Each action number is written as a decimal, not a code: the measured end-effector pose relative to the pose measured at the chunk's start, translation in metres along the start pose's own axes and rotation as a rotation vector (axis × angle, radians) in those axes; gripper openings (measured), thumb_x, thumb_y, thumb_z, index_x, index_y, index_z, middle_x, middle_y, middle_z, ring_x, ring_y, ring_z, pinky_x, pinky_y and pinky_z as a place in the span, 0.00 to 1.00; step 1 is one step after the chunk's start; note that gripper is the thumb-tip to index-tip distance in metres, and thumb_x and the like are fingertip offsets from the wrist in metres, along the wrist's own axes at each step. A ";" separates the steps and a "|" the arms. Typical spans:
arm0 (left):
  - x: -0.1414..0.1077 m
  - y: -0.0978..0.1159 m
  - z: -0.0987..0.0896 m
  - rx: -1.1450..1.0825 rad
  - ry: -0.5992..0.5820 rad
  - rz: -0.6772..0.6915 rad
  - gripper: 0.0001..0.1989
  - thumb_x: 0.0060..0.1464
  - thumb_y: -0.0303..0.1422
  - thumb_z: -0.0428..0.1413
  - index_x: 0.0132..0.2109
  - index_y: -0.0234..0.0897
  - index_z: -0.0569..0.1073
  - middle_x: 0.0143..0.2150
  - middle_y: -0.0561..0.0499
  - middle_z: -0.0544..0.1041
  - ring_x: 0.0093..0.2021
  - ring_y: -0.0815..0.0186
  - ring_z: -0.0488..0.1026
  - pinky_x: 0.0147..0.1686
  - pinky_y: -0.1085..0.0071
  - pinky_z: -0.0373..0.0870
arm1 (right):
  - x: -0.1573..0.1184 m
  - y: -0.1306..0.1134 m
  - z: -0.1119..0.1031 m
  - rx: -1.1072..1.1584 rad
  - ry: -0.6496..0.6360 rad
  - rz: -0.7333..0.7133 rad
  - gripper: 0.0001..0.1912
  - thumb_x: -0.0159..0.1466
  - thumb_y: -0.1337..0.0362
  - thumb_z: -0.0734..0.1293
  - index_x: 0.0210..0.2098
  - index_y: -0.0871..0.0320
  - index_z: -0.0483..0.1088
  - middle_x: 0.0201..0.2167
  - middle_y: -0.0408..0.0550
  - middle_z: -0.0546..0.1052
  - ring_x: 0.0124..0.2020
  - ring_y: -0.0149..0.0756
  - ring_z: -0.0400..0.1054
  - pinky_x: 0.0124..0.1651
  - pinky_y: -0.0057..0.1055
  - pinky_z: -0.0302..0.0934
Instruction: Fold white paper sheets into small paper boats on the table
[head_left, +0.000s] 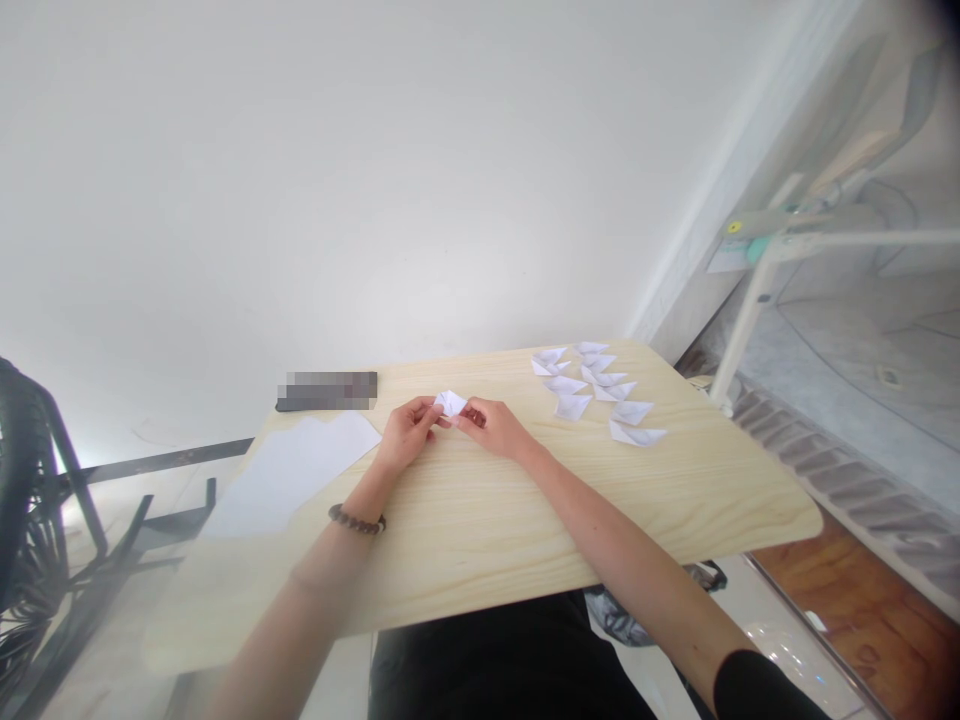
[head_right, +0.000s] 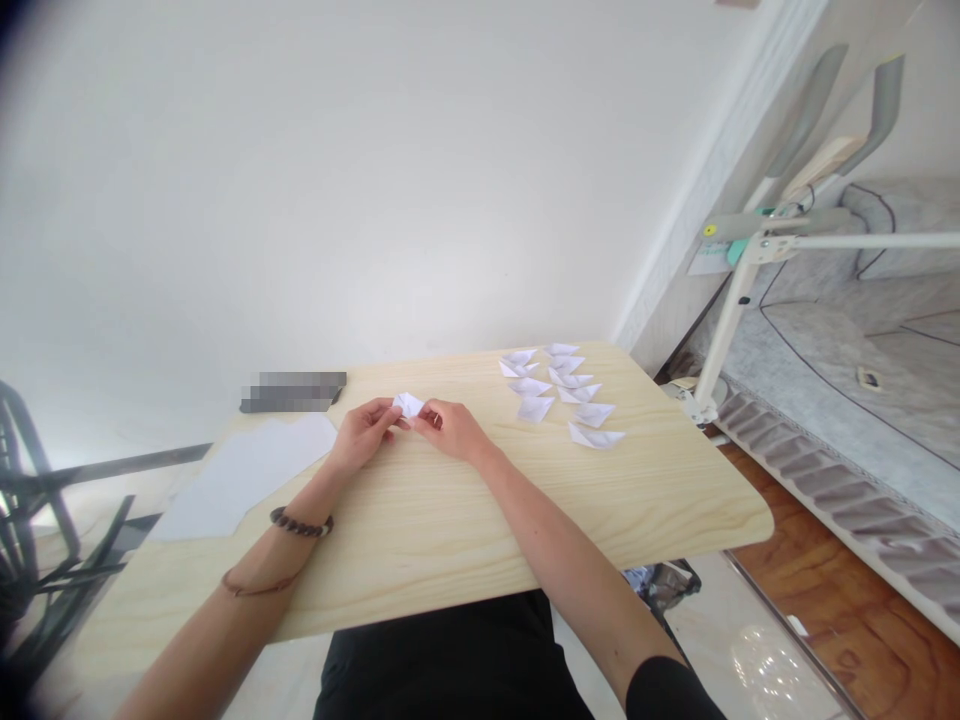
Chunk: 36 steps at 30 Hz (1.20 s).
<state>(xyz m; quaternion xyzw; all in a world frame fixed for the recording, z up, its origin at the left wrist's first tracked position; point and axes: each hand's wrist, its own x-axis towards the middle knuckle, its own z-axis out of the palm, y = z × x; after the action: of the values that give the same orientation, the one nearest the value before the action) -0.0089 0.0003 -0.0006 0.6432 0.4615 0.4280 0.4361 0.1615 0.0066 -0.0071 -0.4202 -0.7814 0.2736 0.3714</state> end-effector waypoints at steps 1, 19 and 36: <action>0.000 0.000 0.000 0.029 0.014 0.008 0.21 0.48 0.46 0.49 0.40 0.32 0.69 0.31 0.46 0.74 0.29 0.66 0.70 0.22 0.76 0.63 | 0.000 -0.001 0.000 -0.010 -0.009 -0.004 0.13 0.56 0.56 0.59 0.28 0.61 0.65 0.21 0.41 0.67 0.21 0.25 0.57 0.25 0.22 0.49; -0.002 0.007 0.002 0.115 0.079 0.003 0.22 0.45 0.47 0.51 0.39 0.33 0.72 0.30 0.49 0.73 0.22 0.73 0.63 0.22 0.77 0.61 | -0.001 0.001 -0.003 -0.133 -0.151 -0.066 0.14 0.58 0.59 0.58 0.20 0.61 0.63 0.16 0.38 0.62 0.19 0.23 0.52 0.24 0.22 0.43; 0.001 0.001 -0.001 0.015 0.053 -0.030 0.19 0.45 0.45 0.52 0.34 0.31 0.71 0.27 0.49 0.72 0.26 0.70 0.66 0.28 0.74 0.63 | -0.003 -0.002 -0.005 -0.044 -0.157 -0.036 0.13 0.57 0.58 0.58 0.22 0.60 0.63 0.18 0.38 0.63 0.21 0.24 0.53 0.25 0.22 0.45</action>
<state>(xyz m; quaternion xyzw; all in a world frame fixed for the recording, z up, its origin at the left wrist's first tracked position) -0.0097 0.0018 0.0007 0.6280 0.4856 0.4348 0.4251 0.1654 0.0034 -0.0041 -0.3914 -0.8214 0.2817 0.3046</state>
